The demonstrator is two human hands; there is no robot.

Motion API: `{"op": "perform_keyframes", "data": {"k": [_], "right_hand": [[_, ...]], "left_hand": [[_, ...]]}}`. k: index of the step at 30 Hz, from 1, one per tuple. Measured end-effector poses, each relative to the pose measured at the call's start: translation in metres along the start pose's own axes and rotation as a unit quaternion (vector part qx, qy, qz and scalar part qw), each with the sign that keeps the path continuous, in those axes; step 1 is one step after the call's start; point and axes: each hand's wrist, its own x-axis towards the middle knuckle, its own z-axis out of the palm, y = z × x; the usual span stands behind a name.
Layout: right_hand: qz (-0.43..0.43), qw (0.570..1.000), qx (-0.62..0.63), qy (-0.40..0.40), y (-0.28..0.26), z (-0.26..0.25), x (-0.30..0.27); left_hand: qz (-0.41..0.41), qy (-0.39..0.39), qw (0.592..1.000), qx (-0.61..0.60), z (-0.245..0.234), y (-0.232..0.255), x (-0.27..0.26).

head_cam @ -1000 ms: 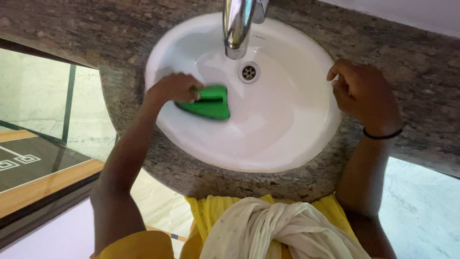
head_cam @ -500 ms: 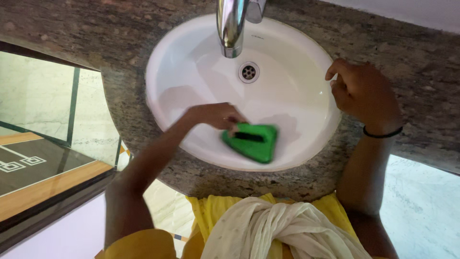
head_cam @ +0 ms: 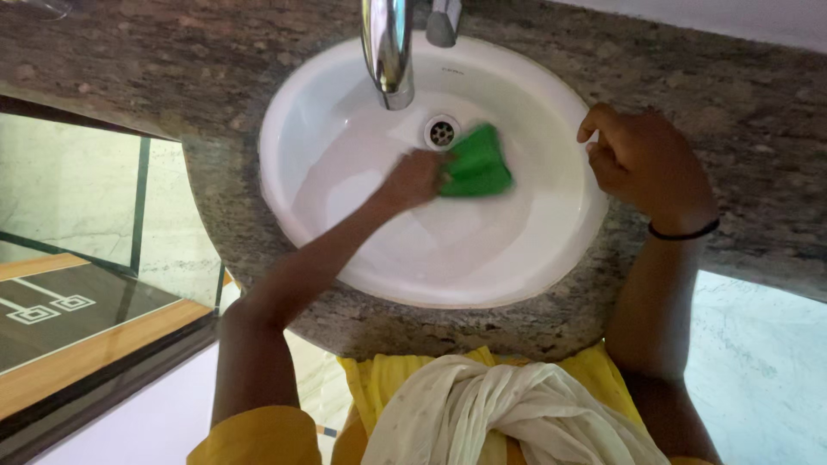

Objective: The person scrubs a white bathroom sink using a green sponge. They wipe the basin, faucet, and drain area repeatedly with circular and back-and-forth motions.

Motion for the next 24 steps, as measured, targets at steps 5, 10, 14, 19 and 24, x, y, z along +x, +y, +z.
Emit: {"op": "perform_keyframes", "data": {"k": [5,10,14,19,24], "right_hand": [[0.025,0.999,-0.001,-0.028,0.001,0.004,0.0],[0.025,0.999,0.007,-0.043,0.002,0.004,0.001],[0.022,0.998,0.029,-0.044,0.003,0.002,0.0],[0.046,0.997,0.014,-0.066,0.006,0.002,0.0],[0.007,0.999,0.005,-0.039,0.002,0.008,0.003]], "left_hand": [[0.133,-0.313,0.904,-0.26,-0.023,0.021,-0.048],[-0.143,-0.356,0.908,-0.165,-0.094,-0.054,-0.087],[-0.199,-0.048,0.978,-0.05,-0.106,-0.104,-0.072],[-0.116,0.068,0.988,0.079,-0.027,-0.057,-0.009],[0.105,-0.072,0.987,-0.102,0.004,0.02,-0.015]]}}
